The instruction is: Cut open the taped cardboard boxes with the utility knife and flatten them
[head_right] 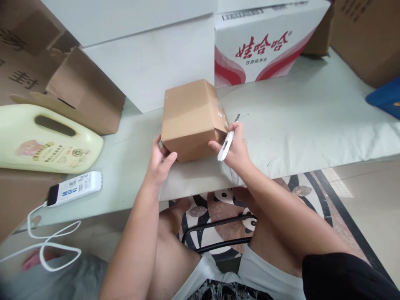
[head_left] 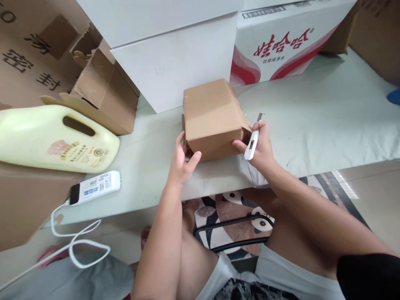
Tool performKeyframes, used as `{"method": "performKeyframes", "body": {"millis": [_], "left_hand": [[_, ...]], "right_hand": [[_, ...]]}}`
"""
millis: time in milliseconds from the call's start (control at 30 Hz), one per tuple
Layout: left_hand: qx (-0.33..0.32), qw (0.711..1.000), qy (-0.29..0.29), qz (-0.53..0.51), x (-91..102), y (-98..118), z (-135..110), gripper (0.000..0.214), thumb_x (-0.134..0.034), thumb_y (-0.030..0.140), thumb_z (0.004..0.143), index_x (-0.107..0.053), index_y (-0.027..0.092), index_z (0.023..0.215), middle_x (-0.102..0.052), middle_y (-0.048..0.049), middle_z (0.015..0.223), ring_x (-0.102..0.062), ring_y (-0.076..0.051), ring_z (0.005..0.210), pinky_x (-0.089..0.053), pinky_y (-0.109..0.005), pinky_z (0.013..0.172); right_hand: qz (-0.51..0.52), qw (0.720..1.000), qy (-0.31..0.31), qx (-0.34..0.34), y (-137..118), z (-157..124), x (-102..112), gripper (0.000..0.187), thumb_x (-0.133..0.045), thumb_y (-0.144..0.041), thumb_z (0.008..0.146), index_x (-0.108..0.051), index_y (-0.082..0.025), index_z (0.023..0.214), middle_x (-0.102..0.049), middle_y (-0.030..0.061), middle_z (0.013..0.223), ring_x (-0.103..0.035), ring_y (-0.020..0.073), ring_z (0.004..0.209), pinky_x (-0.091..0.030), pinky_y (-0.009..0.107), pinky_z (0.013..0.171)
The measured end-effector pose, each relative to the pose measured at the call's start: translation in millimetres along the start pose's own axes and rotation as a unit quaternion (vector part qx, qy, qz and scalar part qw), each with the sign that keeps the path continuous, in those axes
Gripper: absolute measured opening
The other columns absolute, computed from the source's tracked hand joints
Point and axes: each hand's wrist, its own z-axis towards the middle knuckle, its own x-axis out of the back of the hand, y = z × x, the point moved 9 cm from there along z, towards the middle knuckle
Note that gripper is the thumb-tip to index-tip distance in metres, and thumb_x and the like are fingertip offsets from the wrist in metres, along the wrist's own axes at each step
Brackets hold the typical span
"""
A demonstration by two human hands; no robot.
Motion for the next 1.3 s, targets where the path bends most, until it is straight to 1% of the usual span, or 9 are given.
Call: {"method": "performKeyframes", "body": {"millis": [133,267,367,467,633,833,1067,1200,1300], "left_hand": [[0.026,0.996,-0.004,-0.080,-4.1,-0.6,2.4,0.099,-0.079,0.064,0.075,-0.023,0.036,0.152,-0.066,-0.0116,0.124,-0.066,-0.032,0.116,-0.055,-0.050,0.094],[-0.004,0.996,0.075,-0.050,11.0,8.7,3.2,0.088,-0.079,0.061,0.077,-0.031,0.032,0.146,-0.064,-0.0092,0.116,-0.065,-0.030,0.117,-0.053,-0.049,0.101],[-0.048,0.987,0.149,0.021,24.7,20.6,-0.6,0.080,-0.083,0.059,0.075,-0.039,0.029,0.135,-0.060,-0.0096,0.121,-0.062,-0.028,0.120,-0.047,-0.048,0.108],[-0.072,0.979,0.181,0.063,29.8,30.5,-4.1,0.081,-0.086,0.058,0.070,-0.036,0.028,0.126,-0.057,-0.0051,0.107,-0.063,-0.025,0.106,-0.047,-0.045,0.101],[-0.092,0.973,0.203,0.065,29.0,43.7,-8.9,0.090,-0.089,0.059,0.062,-0.026,0.031,0.120,-0.047,0.0020,0.088,-0.055,-0.021,0.085,-0.044,-0.035,0.079],[-0.068,0.946,0.277,-0.152,46.8,42.9,-16.1,0.054,-0.053,0.062,0.082,-0.032,0.033,0.123,-0.043,0.0050,0.069,-0.049,-0.019,0.062,-0.037,-0.033,0.066],[0.052,0.954,0.202,-0.215,59.9,14.2,-3.7,0.032,-0.054,0.049,0.075,-0.046,0.030,0.100,-0.057,0.0046,0.068,-0.040,-0.014,0.047,-0.033,-0.029,0.050],[0.038,0.960,0.261,-0.093,78.2,9.9,0.1,0.041,-0.073,0.037,0.073,-0.050,0.028,0.105,-0.068,-0.0006,0.092,-0.066,-0.019,0.082,-0.050,-0.031,0.072],[0.020,0.975,0.220,0.015,77.5,9.5,4.0,0.050,-0.082,0.045,0.076,-0.058,0.025,0.115,-0.068,-0.0044,0.111,-0.064,-0.024,0.112,-0.050,-0.034,0.094]], "right_hand": [[0.031,0.999,0.008,-0.001,1.3,-0.1,1.1,0.062,-0.083,-0.049,0.072,-0.031,-0.031,0.100,-0.042,-0.0031,0.083,-0.043,0.0193,0.070,-0.034,0.036,0.070],[0.032,0.997,0.067,0.032,-10.1,-0.1,10.4,0.063,-0.084,-0.045,0.070,-0.030,-0.030,0.097,-0.047,0.0007,0.096,-0.049,0.0210,0.080,-0.040,0.040,0.078],[0.061,0.994,0.080,0.030,-13.6,1.3,13.6,0.054,-0.077,-0.050,0.078,-0.030,-0.030,0.096,-0.050,0.0007,0.092,-0.051,0.0221,0.081,-0.043,0.042,0.079],[0.082,0.993,0.081,-0.001,-5.8,4.9,16.3,0.048,-0.070,-0.056,0.083,-0.030,-0.030,0.095,-0.044,-0.0028,0.077,-0.049,0.0223,0.073,-0.042,0.042,0.075],[0.115,0.990,0.073,-0.023,11.2,11.5,17.9,0.054,-0.068,-0.068,0.078,-0.033,-0.032,0.096,-0.037,-0.0028,0.076,-0.043,0.0217,0.068,-0.037,0.038,0.067],[0.142,0.982,0.073,-0.104,27.0,13.3,17.1,0.057,-0.064,-0.077,0.074,-0.036,-0.029,0.091,-0.035,-0.0036,0.073,-0.034,0.0150,0.059,-0.026,0.031,0.054],[0.191,0.976,0.071,-0.077,17.3,18.2,21.6,0.051,-0.074,-0.051,0.070,-0.032,-0.029,0.089,-0.035,-0.0036,0.076,-0.041,0.0163,0.065,-0.032,0.030,0.057],[0.224,0.968,0.089,-0.066,11.6,18.9,30.6,0.049,-0.075,-0.044,0.068,-0.033,-0.029,0.087,-0.039,-0.0034,0.076,-0.044,0.0169,0.066,-0.037,0.031,0.060],[0.236,0.967,0.068,-0.073,5.7,18.1,29.1,0.048,-0.076,-0.041,0.067,-0.034,-0.028,0.086,-0.042,-0.0034,0.075,-0.045,0.0164,0.065,-0.037,0.032,0.060]]}}
